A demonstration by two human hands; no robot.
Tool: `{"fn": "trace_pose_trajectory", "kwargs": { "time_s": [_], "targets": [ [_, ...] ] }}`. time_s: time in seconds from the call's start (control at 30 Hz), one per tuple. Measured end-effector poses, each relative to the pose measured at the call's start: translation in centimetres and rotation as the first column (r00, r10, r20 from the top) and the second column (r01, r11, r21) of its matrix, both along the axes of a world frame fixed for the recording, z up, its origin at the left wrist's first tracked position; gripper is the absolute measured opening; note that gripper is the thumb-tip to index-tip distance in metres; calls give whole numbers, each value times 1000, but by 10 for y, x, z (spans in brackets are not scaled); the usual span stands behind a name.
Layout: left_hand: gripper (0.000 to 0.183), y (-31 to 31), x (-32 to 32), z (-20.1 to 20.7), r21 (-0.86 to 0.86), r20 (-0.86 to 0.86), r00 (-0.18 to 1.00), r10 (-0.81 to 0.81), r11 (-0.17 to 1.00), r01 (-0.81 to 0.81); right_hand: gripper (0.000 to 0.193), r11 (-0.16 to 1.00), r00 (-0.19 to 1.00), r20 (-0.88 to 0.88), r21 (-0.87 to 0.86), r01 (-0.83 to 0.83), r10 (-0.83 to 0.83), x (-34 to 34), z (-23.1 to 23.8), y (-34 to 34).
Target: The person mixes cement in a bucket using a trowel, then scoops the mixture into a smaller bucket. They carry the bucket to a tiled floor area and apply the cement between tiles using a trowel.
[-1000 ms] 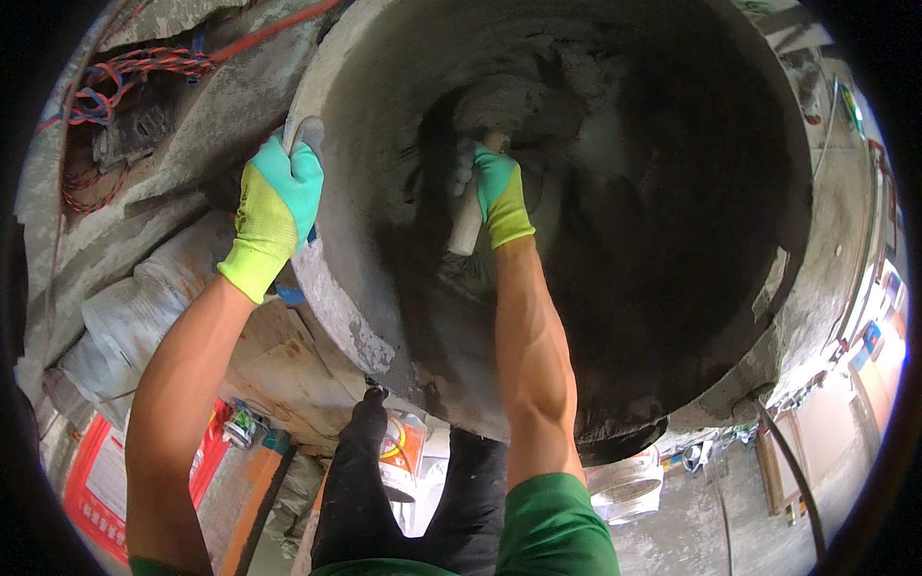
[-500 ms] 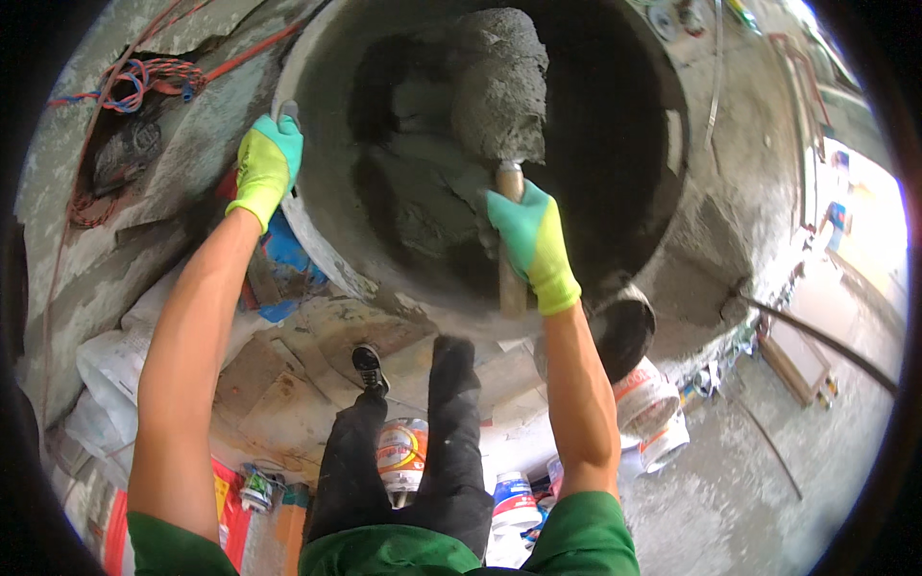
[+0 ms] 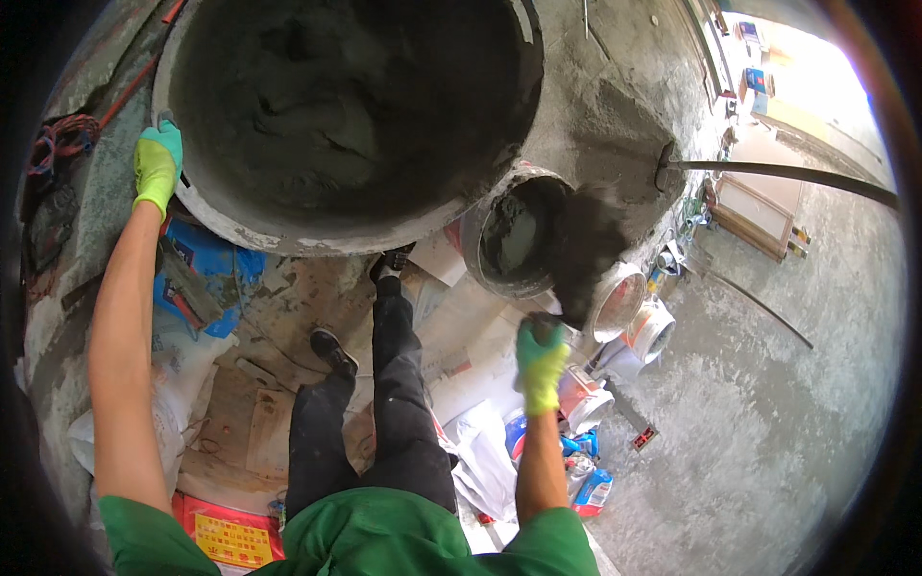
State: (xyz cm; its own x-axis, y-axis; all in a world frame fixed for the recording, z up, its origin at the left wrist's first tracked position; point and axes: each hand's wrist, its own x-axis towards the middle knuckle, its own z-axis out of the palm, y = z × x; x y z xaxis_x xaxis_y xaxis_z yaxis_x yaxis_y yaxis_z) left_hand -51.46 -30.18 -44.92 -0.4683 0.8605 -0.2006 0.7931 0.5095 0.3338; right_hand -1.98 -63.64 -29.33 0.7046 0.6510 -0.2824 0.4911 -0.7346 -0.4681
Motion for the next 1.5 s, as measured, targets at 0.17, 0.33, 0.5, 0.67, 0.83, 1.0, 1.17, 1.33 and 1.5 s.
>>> {"fn": "trace_pose_trajectory", "kwargs": {
  "time_s": [0.17,0.33,0.5,0.67,0.83,1.0,1.17,1.33,1.5],
  "targets": [
    [62,-1,1,7,-38,-14,1000,-20,999,20,16,883,932,-210,-433,184,-297,25,-98,5],
    [60,-4,9,13,-18,-13,1000,22,1000,-22,8,944,880,-342,-145,296,-328,-15,-13,21],
    [60,-5,12,15,-24,-28,999,22,999,-23,7,984,920,-387,-134,-120,59,-13,69,124],
    [55,-10,16,18,26,-50,997,56,998,-54,16,372,370,56,-234,-898,927,-24,4,295],
    [53,-14,18,20,55,-47,997,62,997,-60,22,-58,-66,5,-415,-908,998,-67,-170,405],
    [45,-16,22,24,89,-18,996,87,992,-85,30,-25,105,-236,-492,-870,966,-112,-323,332],
    [35,-17,25,30,52,40,992,121,991,-123,26,390,432,-819,-282,-876,378,-161,-358,297],
    [32,-19,24,29,11,68,987,145,989,-146,12,758,280,-927,-368,-539,-250,-222,-319,300],
    [34,-18,21,23,49,19,991,133,990,-134,11,704,251,-902,-431,-564,-352,-235,-280,314]
  ]
}}
